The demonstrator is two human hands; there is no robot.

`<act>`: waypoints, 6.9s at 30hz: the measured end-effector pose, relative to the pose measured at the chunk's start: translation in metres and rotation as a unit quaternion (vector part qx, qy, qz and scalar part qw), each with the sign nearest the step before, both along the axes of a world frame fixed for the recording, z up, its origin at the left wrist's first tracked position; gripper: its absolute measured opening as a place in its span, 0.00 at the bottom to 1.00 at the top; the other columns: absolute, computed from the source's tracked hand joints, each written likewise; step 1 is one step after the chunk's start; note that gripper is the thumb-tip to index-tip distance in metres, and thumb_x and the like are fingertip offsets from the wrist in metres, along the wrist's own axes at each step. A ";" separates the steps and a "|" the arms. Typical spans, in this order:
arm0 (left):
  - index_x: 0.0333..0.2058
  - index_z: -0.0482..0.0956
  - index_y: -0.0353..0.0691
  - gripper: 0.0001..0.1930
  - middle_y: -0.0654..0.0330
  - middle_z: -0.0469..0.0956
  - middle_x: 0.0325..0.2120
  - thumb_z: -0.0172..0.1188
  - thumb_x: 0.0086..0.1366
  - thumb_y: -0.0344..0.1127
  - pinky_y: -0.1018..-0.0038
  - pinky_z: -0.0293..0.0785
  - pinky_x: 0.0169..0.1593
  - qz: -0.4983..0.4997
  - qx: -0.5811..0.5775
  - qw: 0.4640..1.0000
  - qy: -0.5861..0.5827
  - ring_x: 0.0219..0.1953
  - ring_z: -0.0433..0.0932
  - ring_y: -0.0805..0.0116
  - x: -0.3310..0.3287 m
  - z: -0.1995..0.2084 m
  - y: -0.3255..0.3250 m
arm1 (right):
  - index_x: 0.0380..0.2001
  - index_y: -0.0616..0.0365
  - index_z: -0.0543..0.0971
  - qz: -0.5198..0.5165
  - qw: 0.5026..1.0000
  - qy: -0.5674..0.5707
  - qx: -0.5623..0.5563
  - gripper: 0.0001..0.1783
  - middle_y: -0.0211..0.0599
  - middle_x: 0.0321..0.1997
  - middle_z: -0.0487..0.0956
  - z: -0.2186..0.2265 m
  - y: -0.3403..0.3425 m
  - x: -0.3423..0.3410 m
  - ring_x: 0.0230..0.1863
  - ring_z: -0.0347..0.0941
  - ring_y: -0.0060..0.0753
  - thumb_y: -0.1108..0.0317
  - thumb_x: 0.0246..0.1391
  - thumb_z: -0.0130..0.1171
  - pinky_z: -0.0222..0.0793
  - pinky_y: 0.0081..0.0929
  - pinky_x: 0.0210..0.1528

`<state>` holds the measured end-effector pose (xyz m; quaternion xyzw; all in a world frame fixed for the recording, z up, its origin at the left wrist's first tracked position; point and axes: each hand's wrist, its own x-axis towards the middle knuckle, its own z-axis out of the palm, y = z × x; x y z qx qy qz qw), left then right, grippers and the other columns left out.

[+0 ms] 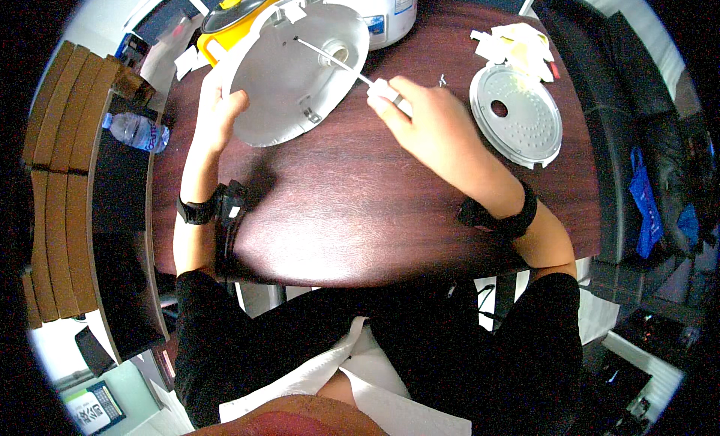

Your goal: The person uses a screwdriver to remove screws from a white plastic lid of a rice cooker. After removing the screws, the person wipes the lid with a cloth.

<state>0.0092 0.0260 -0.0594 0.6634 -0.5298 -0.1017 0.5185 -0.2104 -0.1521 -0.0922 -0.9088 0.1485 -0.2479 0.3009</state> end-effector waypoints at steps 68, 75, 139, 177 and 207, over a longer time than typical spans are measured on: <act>0.54 0.67 0.35 0.32 0.54 0.72 0.47 0.48 0.45 0.31 0.72 0.60 0.57 0.003 0.001 1.000 -0.026 0.50 0.69 0.65 -0.009 0.004 -0.001 | 0.34 0.52 0.75 -0.062 0.963 0.055 -0.256 0.16 0.41 0.21 0.77 0.016 -0.018 0.001 0.23 0.76 0.45 0.51 0.52 0.56 0.70 0.38 0.22; 0.55 0.66 0.33 0.32 0.52 0.71 0.49 0.48 0.46 0.36 0.70 0.59 0.58 -0.004 -0.006 0.999 -0.052 0.52 0.68 0.63 -0.008 0.001 -0.002 | 0.33 0.49 0.80 -0.135 0.930 -0.084 -0.331 0.17 0.32 0.28 0.78 0.043 -0.027 -0.005 0.28 0.76 0.36 0.55 0.39 0.67 0.69 0.29 0.29; 0.59 0.59 0.35 0.37 0.55 0.66 0.50 0.54 0.55 0.52 0.74 0.63 0.52 -0.035 0.015 0.997 0.072 0.50 0.66 0.69 0.002 0.009 0.008 | 0.31 0.62 0.77 0.127 0.968 0.154 -0.152 0.16 0.42 0.30 0.75 0.034 -0.031 -0.017 0.32 0.72 0.47 0.59 0.46 0.62 0.65 0.34 0.35; 0.60 0.57 0.34 0.43 0.49 0.64 0.55 0.57 0.53 0.59 0.69 0.54 0.61 -0.101 0.011 0.993 0.056 0.59 0.61 0.61 -0.019 0.022 0.013 | 0.49 0.59 0.67 0.094 0.987 -0.036 -0.128 0.19 0.51 0.49 0.72 0.040 -0.036 0.057 0.51 0.70 0.51 0.63 0.55 0.53 0.67 0.37 0.52; 0.59 0.59 0.30 0.43 0.49 0.65 0.55 0.56 0.54 0.58 0.70 0.55 0.61 -0.151 0.005 0.988 0.031 0.58 0.63 0.62 0.005 0.013 0.010 | 0.46 0.59 0.68 0.090 0.967 0.010 -0.240 0.20 0.50 0.42 0.76 0.035 -0.037 0.029 0.40 0.74 0.52 0.61 0.53 0.56 0.71 0.41 0.41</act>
